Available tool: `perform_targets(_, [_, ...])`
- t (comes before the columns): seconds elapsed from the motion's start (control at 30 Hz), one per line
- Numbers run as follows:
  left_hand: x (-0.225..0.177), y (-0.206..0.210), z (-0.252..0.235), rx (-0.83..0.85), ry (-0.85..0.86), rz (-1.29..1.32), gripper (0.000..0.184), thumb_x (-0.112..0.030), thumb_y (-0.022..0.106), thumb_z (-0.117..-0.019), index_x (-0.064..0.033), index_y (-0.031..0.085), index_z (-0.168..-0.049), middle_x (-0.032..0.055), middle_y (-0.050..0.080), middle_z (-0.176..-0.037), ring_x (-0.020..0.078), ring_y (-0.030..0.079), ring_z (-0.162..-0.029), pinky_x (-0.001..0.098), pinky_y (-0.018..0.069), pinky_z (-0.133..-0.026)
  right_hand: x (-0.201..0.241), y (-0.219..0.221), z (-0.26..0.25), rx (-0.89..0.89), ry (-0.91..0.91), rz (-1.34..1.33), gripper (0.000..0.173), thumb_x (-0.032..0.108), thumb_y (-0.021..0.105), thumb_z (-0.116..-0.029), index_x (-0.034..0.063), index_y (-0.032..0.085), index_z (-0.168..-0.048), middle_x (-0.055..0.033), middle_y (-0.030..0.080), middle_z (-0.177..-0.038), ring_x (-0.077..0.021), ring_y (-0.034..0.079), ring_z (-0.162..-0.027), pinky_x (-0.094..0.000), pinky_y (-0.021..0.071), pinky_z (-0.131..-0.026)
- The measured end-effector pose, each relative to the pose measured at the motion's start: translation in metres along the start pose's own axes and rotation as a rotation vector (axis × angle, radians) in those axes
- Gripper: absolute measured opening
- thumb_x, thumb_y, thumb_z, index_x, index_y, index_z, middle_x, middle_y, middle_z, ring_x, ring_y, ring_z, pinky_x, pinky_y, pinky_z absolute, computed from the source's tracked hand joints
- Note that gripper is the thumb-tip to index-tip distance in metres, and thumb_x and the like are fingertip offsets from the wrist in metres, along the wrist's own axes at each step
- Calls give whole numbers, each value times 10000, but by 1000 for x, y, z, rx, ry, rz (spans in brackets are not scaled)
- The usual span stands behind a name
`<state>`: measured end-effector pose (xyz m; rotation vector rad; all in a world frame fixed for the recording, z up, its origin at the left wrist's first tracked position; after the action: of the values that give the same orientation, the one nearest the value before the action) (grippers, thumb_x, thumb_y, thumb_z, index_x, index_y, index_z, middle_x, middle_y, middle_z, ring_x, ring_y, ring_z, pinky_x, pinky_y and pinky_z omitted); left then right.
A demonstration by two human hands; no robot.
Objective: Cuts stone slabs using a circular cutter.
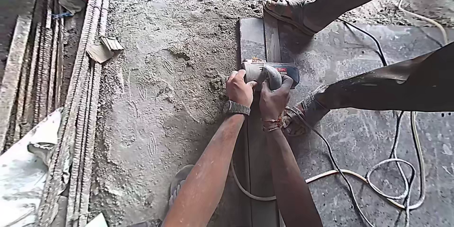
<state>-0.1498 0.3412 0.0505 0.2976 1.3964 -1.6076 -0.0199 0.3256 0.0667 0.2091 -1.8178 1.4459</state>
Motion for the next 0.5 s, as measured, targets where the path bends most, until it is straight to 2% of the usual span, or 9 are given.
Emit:
perform_targets(0.1, [-1,-1,-1,2,2,12,457,-192,852,-848,-33,707,-1251,189,681,-1240,343,633,-1196,501,478,-1075,1,0,-1,21,30,1,471,282,739,-894,132,546,-1297,-116,697,-910,-324,687,-840,-548,518,-709])
perform_targets(0.43, [-4,-2,-6,-6,7,16,456,-190,859,-840,-27,708,-1238,196,679,-1237,347,639,-1189,506,484,-1068,4,4,-3,12,26,25,471,324,725,-915,143,536,-1306,-110,695,-862,-322,690,-786,-541,517,-655])
perform_targets(0.5, [-4,-2,-7,5,11,8,463,-196,852,-849,-28,701,-1253,201,672,-1251,352,631,-1201,511,473,-1079,2,3,0,33,26,36,508,339,704,-930,142,504,-1353,-133,696,-879,-344,696,-783,-546,532,-633])
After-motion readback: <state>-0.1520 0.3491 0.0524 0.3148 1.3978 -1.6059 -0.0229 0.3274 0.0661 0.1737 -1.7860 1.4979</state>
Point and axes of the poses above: each hand's wrist, its own z-axis away from the middle knuckle, its own y-axis out of the palm, x = y × z, the point moved 5 cm from there along -z, towards the middle knuckle
